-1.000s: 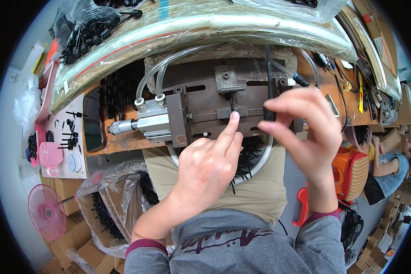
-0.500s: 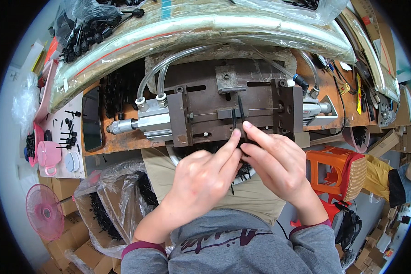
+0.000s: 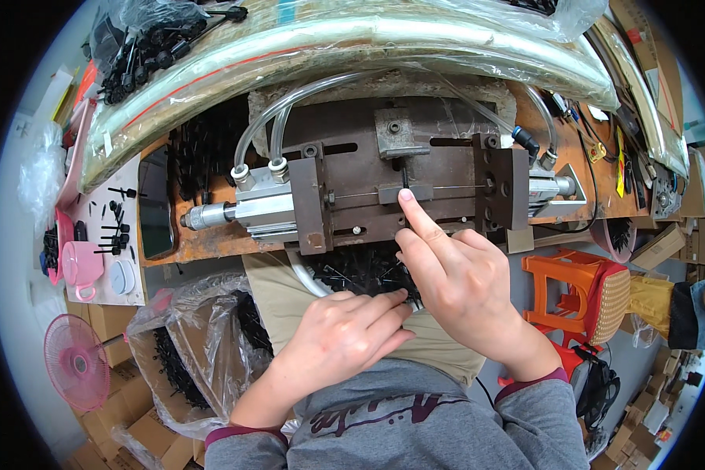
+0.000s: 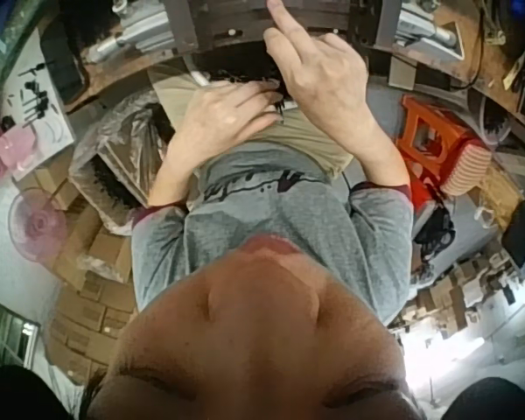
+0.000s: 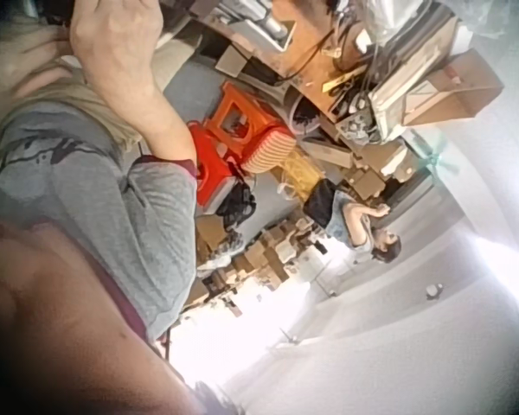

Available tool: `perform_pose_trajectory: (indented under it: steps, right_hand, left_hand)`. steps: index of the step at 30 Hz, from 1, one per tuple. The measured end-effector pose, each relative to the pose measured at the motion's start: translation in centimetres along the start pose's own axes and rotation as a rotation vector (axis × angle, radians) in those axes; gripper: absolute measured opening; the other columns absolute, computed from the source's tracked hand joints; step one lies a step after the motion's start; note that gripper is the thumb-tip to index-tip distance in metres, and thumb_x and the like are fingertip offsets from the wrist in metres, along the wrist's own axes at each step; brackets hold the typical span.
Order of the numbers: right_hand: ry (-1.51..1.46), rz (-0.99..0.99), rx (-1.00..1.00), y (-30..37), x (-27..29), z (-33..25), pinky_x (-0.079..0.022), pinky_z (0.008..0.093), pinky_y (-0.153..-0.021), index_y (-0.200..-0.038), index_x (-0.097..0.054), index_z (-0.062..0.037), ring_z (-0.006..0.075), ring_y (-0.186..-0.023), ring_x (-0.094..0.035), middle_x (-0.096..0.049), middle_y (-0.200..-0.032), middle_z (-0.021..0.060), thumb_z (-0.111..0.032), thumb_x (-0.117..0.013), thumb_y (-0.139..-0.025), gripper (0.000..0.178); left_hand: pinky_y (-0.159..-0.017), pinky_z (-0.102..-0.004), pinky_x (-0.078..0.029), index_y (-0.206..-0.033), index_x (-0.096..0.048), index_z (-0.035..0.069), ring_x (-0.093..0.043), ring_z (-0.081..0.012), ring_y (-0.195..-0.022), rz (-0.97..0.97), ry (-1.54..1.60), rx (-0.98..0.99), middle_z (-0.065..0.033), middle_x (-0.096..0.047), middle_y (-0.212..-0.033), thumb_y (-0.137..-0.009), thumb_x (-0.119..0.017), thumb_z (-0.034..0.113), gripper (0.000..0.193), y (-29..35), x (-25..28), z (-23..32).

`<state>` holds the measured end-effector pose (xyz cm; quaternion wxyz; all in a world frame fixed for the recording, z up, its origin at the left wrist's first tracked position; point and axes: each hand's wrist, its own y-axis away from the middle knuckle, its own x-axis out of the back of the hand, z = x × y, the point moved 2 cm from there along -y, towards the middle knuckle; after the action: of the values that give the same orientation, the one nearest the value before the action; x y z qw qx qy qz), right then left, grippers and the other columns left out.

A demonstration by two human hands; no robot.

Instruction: Manually assembling small plastic components using a benchtop fixture.

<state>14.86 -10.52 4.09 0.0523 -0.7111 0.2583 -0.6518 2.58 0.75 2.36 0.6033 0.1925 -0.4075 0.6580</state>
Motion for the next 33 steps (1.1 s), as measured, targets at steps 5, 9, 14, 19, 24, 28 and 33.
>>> perform_pose_trajectory:
  steps: [5, 9, 14, 19, 24, 28, 33]
  right_hand:
    - [0.0, -0.032, 0.002, -0.1, 0.3, 0.0, -0.044, 0.0257, -0.055, -0.093, -0.065, -0.0011, 0.0117, -0.053, -0.055, -0.066, -0.127, 0.0186, -0.009, -0.07, -0.076, 0.019]
    - [0.001, -0.093, 0.05, -0.8, 1.3, 0.3, -0.045, 0.0267, -0.055, -0.09, -0.064, -0.0021, 0.0116, -0.054, -0.057, -0.068, -0.117, 0.0197, -0.01, -0.067, -0.075, 0.017]
    - [-0.171, 0.102, 0.026, -6.2, 4.7, 3.2, -0.05, 0.0252, -0.059, -0.099, -0.07, -0.0041, 0.0177, -0.071, -0.067, -0.074, -0.1, 0.0083, -0.019, -0.081, -0.078, 0.028]
    - [-0.028, 0.323, 0.124, -17.5, 6.5, 9.6, -0.053, 0.033, -0.077, -0.105, -0.069, -0.0079, 0.0206, -0.097, -0.066, -0.071, -0.106, 0.0103, -0.03, -0.076, -0.082, 0.032]
    - [0.077, 0.073, -0.13, -26.7, 2.9, 11.5, -0.042, 0.0486, -0.104, -0.131, -0.056, -0.0033, 0.0387, -0.124, -0.049, -0.055, -0.128, 0.0233, -0.061, -0.077, -0.072, 0.085]
    - [-0.007, -0.16, -0.29, -29.1, 0.7, 10.6, -0.039, 0.053, -0.107, -0.144, -0.047, -0.0119, 0.0412, -0.13, -0.043, -0.045, -0.14, 0.0227, -0.071, -0.07, -0.073, 0.095]
    - [0.031, -0.012, -0.245, -28.9, -0.2, 11.0, -0.041, 0.0524, -0.103, -0.134, -0.054, -0.0128, 0.0353, -0.124, -0.05, -0.055, -0.129, 0.0154, -0.048, -0.075, -0.078, 0.07]
  left_hand:
    - [-0.058, -0.032, -0.053, -0.091, -0.072, 0.004, -0.067, -0.0217, -0.066, 0.022, 0.017, -0.037, -0.0069, -0.072, -0.087, -0.077, -0.079, 0.023, 0.025, -0.1, -0.5, -0.1]
    - [-0.058, -0.0312, -0.053, -0.09, -0.072, 0.005, -0.067, -0.0205, -0.066, 0.027, 0.011, -0.047, -0.0061, -0.073, -0.088, -0.078, -0.079, 0.021, 0.021, 0.0, -0.4, -0.1]
    - [-0.061, -0.0297, -0.055, -0.09, -0.073, 0.006, -0.07, -0.0195, -0.07, 0.06, 0.004, -0.028, -0.0059, -0.074, -0.093, -0.08, -0.078, 0.018, 0.016, 0.9, -0.1, -0.2]
    - [-0.062, -0.0293, -0.056, -0.088, -0.073, 0.006, -0.071, -0.0193, -0.072, 0.05, 0.037, -0.046, -0.006, -0.074, -0.093, -0.081, -0.078, 0.017, 0.014, 1.4, -0.9, 0.0]
    - [-0.063, -0.0288, -0.055, -0.087, -0.073, 0.007, -0.071, -0.0188, -0.072, 0.053, 0.045, -0.044, -0.0048, -0.074, -0.093, -0.08, -0.078, 0.016, 0.012, 1.8, -1.2, 0.4]
    - [-0.062, -0.0289, -0.056, -0.086, -0.073, 0.007, -0.07, -0.0192, -0.072, 0.032, 0.056, -0.036, -0.0045, -0.074, -0.092, -0.08, -0.078, 0.015, 0.011, 2.1, -1.5, 0.3]
    - [-0.063, -0.0292, -0.056, -0.086, -0.073, 0.007, -0.07, -0.0196, -0.072, 0.026, 0.049, -0.035, -0.0044, -0.074, -0.091, -0.08, -0.077, 0.015, 0.011, 2.1, -1.6, 0.3]
